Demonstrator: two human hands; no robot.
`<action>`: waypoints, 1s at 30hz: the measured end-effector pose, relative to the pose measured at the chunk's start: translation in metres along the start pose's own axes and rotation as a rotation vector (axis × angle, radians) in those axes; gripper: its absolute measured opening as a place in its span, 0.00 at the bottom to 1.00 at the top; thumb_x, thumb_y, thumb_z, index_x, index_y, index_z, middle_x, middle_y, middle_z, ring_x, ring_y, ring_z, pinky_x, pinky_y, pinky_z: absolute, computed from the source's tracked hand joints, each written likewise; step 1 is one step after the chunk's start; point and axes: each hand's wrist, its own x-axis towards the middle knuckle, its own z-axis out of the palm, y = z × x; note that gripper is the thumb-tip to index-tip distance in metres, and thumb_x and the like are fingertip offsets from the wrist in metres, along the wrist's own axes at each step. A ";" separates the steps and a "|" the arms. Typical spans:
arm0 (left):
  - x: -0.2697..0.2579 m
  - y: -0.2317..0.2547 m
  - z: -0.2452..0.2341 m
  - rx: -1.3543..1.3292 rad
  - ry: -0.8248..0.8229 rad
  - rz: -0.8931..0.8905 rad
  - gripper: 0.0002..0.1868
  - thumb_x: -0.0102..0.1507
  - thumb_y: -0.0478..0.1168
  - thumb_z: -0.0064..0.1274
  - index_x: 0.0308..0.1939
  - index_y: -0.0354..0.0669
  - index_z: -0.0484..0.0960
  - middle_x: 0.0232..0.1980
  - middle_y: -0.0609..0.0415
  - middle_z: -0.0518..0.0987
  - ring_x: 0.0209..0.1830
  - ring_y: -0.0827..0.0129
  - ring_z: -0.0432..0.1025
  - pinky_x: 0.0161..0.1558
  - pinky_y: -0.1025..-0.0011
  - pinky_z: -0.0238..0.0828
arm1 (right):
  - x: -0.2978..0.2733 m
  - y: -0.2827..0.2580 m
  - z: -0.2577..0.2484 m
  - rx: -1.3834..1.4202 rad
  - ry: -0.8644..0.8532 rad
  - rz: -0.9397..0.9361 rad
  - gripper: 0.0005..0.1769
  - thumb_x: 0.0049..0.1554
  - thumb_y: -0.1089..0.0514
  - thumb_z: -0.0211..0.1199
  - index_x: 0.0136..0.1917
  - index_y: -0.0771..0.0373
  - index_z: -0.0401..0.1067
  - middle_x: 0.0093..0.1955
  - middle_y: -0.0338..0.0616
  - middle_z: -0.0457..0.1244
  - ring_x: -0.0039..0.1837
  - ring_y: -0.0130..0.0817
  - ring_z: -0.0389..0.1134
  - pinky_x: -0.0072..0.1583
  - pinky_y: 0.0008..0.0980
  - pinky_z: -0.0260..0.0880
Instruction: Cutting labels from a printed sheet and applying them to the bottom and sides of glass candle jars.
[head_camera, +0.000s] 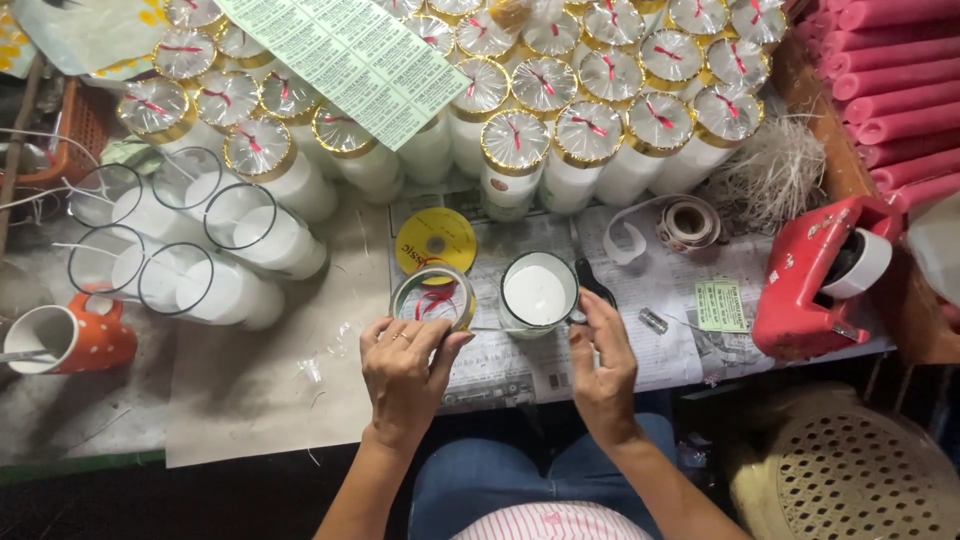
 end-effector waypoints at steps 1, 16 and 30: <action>0.000 0.000 0.001 0.001 0.000 0.000 0.11 0.62 0.52 0.62 0.37 0.53 0.84 0.26 0.63 0.79 0.32 0.69 0.76 0.55 0.62 0.65 | -0.002 0.000 0.002 -0.007 -0.028 -0.040 0.21 0.63 0.61 0.57 0.67 0.73 0.66 0.67 0.59 0.62 0.67 0.49 0.66 0.60 0.39 0.73; 0.020 -0.017 0.026 0.021 0.101 0.092 0.13 0.65 0.56 0.55 0.35 0.55 0.81 0.27 0.62 0.77 0.33 0.69 0.75 0.57 0.59 0.63 | 0.025 0.026 0.023 -0.099 -0.077 -0.043 0.62 0.36 0.51 0.85 0.76 0.68 0.57 0.64 0.62 0.63 0.68 0.56 0.66 0.71 0.48 0.64; 0.039 -0.011 0.055 -0.106 0.217 0.227 0.19 0.65 0.62 0.49 0.30 0.55 0.77 0.27 0.61 0.73 0.44 0.68 0.73 0.67 0.49 0.56 | 0.067 0.038 -0.011 -0.011 -0.420 -0.036 0.65 0.27 0.55 0.85 0.74 0.67 0.60 0.66 0.60 0.65 0.68 0.51 0.67 0.69 0.47 0.65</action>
